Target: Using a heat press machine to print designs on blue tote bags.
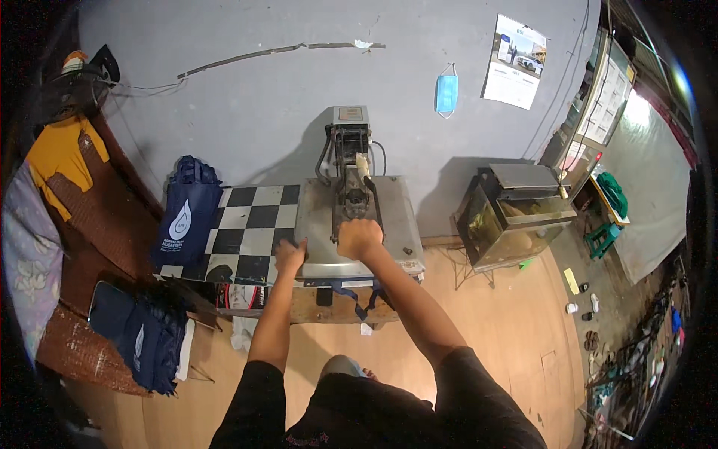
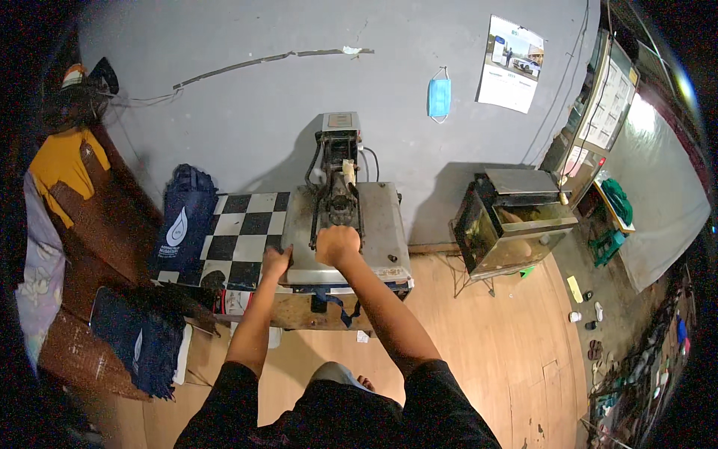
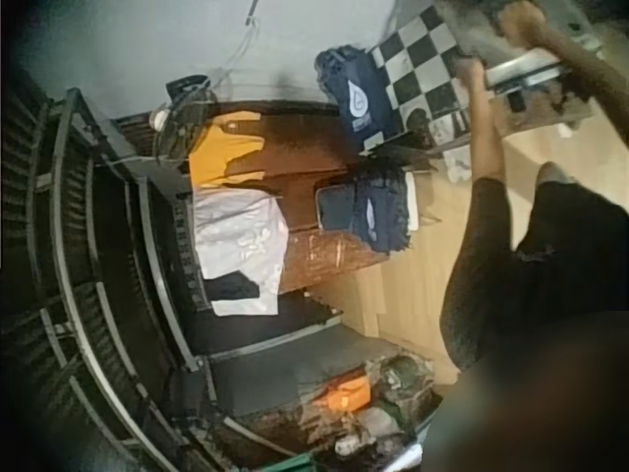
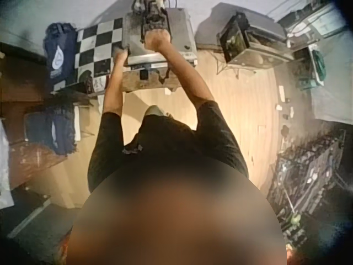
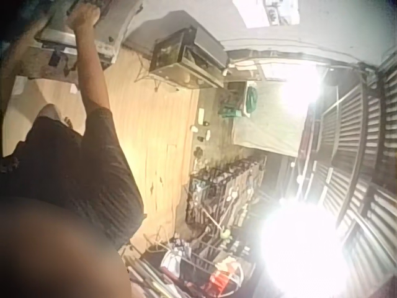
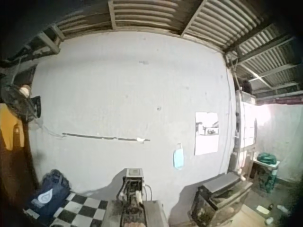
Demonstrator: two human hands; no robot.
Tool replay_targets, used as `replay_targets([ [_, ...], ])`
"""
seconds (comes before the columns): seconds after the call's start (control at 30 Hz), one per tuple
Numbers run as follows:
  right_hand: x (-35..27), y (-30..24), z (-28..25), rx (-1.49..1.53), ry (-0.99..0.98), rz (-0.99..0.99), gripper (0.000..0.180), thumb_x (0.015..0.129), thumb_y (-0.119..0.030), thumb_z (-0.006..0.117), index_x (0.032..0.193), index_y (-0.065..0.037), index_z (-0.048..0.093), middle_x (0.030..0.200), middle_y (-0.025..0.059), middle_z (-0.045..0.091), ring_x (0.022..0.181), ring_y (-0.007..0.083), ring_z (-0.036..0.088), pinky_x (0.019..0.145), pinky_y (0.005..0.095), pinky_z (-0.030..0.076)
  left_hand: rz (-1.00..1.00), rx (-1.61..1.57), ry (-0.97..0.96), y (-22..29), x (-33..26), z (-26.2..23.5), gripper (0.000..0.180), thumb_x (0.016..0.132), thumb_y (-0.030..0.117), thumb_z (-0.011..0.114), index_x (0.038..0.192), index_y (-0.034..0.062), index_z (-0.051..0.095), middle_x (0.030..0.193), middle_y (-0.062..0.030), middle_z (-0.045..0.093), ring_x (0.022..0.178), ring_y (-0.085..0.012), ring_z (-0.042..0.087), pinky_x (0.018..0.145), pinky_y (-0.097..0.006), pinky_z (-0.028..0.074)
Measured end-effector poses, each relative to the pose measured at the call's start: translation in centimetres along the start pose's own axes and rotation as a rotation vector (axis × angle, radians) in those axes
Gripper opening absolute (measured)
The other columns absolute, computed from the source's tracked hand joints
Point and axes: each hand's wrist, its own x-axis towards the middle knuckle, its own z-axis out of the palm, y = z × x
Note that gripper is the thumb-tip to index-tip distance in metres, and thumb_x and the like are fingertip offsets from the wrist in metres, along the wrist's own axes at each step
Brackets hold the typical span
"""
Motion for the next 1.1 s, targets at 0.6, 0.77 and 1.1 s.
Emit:
replay_targets([
  [0.6, 0.9, 0.3, -4.1, -0.115, 0.629, -0.170, 0.026, 0.071, -0.023, 0.061, 0.085, -0.007, 0.076, 0.066, 0.0159, 0.068, 0.051, 0.0292, 0.066, 0.049, 0.0405, 0.053, 0.780, 0.264, 0.122, 14.3, 5.6, 6.5, 0.099, 0.083, 0.059, 0.062, 0.147, -0.0086, 0.028, 0.155, -0.0271, 0.028, 0.143, -0.0415, 0.028, 0.111, -0.055, 0.029],
  [0.77, 6.4, 0.7, -15.9, -0.206, 0.679, -0.130, 0.015, 0.068, -0.025, 0.066, 0.070, -0.011, 0.071, 0.063, 0.0123, 0.067, 0.058, 0.0282, 0.068, 0.052, 0.0398, 0.052, 0.845, 0.020, 0.054, 17.8, 6.6, 5.0, 0.100, 0.076, 0.056, 0.074, 0.148, 0.0000, 0.034, 0.151, -0.0196, 0.038, 0.139, -0.0371, 0.036, 0.108, -0.054, 0.034],
  [1.1, 14.4, 1.1, -27.3, -0.255, 0.789, -0.037, 0.016, 0.065, -0.021, 0.066, 0.075, -0.010, 0.073, 0.073, 0.0119, 0.070, 0.069, 0.0314, 0.069, 0.060, 0.0409, 0.054, 0.614, 0.435, -0.072, 23.3, 8.5, 1.0, 0.118, 0.073, 0.060, 0.076, 0.148, -0.0117, 0.020, 0.150, -0.0231, 0.039, 0.140, -0.0344, 0.037, 0.108, -0.054, 0.036],
])
